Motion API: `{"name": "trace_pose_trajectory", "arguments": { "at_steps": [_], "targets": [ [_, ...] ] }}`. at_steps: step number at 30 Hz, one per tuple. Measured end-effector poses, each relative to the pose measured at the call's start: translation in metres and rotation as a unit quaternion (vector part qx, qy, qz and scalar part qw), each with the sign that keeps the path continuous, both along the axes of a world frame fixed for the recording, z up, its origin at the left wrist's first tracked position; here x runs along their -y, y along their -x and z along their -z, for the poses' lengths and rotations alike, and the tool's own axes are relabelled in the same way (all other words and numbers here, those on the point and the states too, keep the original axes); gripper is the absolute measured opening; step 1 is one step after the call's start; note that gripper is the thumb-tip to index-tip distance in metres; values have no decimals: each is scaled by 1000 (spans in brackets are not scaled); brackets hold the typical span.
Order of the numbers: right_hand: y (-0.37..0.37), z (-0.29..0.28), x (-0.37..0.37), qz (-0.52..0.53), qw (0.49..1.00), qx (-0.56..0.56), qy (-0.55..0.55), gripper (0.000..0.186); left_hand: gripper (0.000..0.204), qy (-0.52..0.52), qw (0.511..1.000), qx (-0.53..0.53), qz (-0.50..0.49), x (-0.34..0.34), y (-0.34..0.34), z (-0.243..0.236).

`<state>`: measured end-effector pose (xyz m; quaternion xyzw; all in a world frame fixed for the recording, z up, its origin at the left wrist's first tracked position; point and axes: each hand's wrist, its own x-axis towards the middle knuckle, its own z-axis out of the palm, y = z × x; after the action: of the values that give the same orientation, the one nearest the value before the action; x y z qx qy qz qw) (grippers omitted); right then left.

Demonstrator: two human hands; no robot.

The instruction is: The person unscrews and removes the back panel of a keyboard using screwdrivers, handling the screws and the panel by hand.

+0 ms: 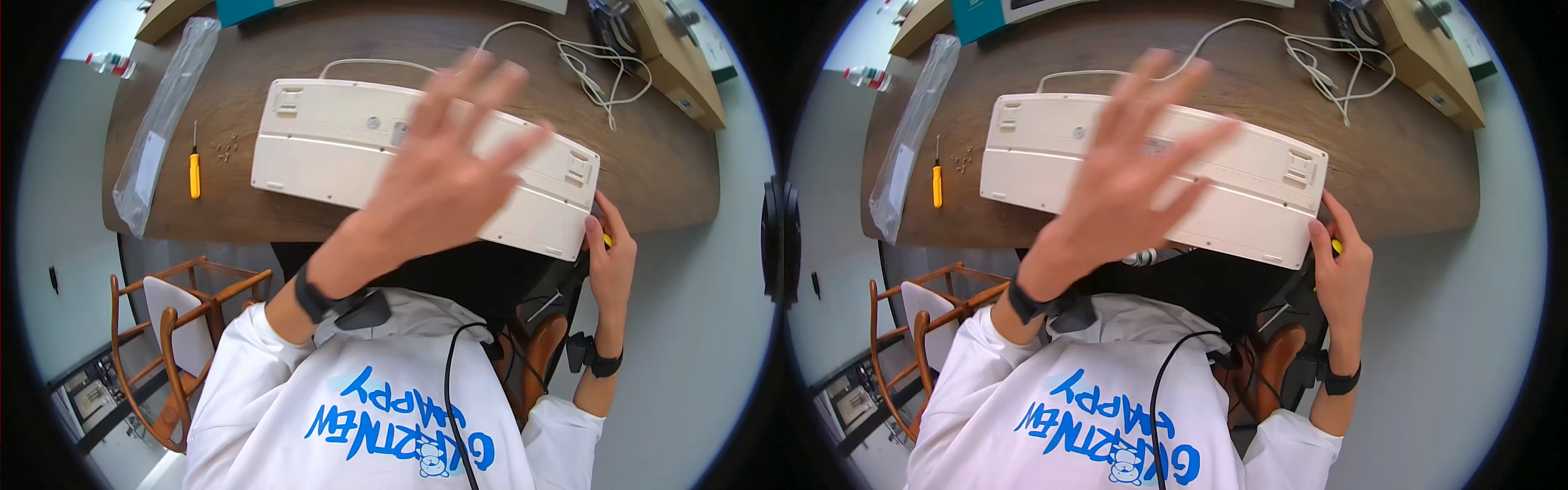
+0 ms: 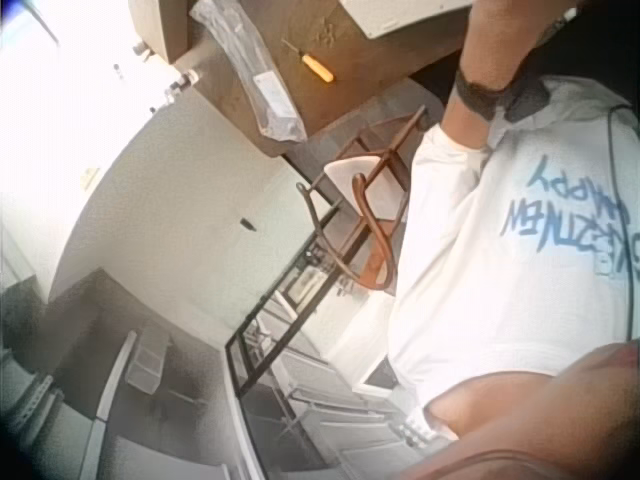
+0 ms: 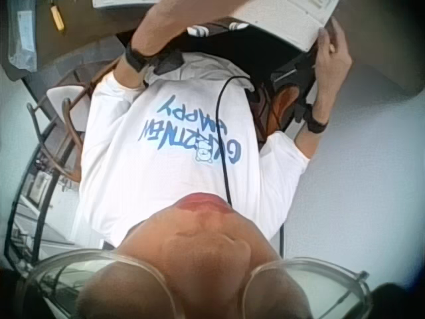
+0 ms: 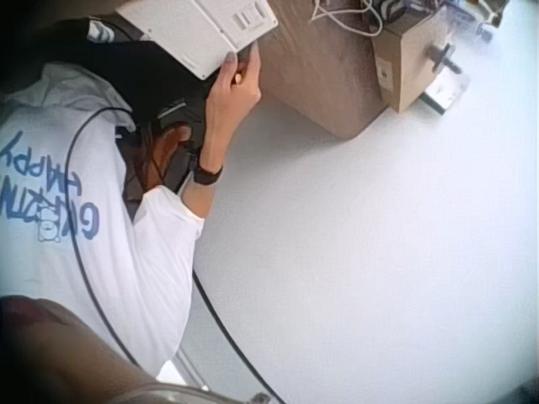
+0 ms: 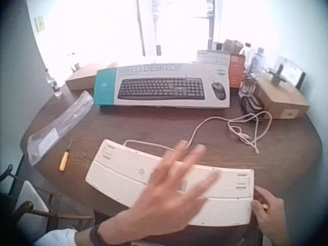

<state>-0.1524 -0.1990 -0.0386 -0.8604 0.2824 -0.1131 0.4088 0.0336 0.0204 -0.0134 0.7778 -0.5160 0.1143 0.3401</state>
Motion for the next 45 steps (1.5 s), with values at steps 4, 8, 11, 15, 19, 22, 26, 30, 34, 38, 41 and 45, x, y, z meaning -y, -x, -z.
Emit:
{"name": "trace_pose_trajectory", "arguments": {
  "at_steps": [4,8,11,15,19,22,26,30,34,38,41,45],
  "targets": [
    [11,6,-5,3,1000,-11,15,42,54,-11,967,-36,-252,-96,-30,-1],
    [7,-4,-19,3,999,-17,28,45,56,-23,941,-89,-325,-150,-37,5],
    [1,-10,-22,-1,999,-18,41,52,54,-53,953,-67,-292,-145,-37,4],
    [-8,-17,-27,4,999,-36,31,63,52,-77,980,24,-180,-100,-33,-1],
    [-8,-17,-27,4,999,-49,16,70,53,-110,990,-1,-83,-41,-19,1],
    [-8,-14,-25,14,998,-51,-24,71,54,-121,992,-11,-30,1,-2,12],
    [-3,-4,-17,-16,999,-27,17,66,57,-108,992,-52,34,48,20,20],
    [-5,4,-11,-64,995,-10,80,69,60,-124,989,-73,40,79,32,28],
    [-10,2,-9,-98,987,-6,126,73,63,-168,984,-53,20,83,34,31],
    [-10,2,-2,-115,984,-14,133,73,63,-188,980,-55,17,91,35,29],
    [-9,4,-1,-116,986,-11,120,70,63,-198,978,-61,19,93,35,30],
    [-4,-6,16,-95,985,20,141,51,64,-209,976,-63,19,92,32,30]
  ]
}}
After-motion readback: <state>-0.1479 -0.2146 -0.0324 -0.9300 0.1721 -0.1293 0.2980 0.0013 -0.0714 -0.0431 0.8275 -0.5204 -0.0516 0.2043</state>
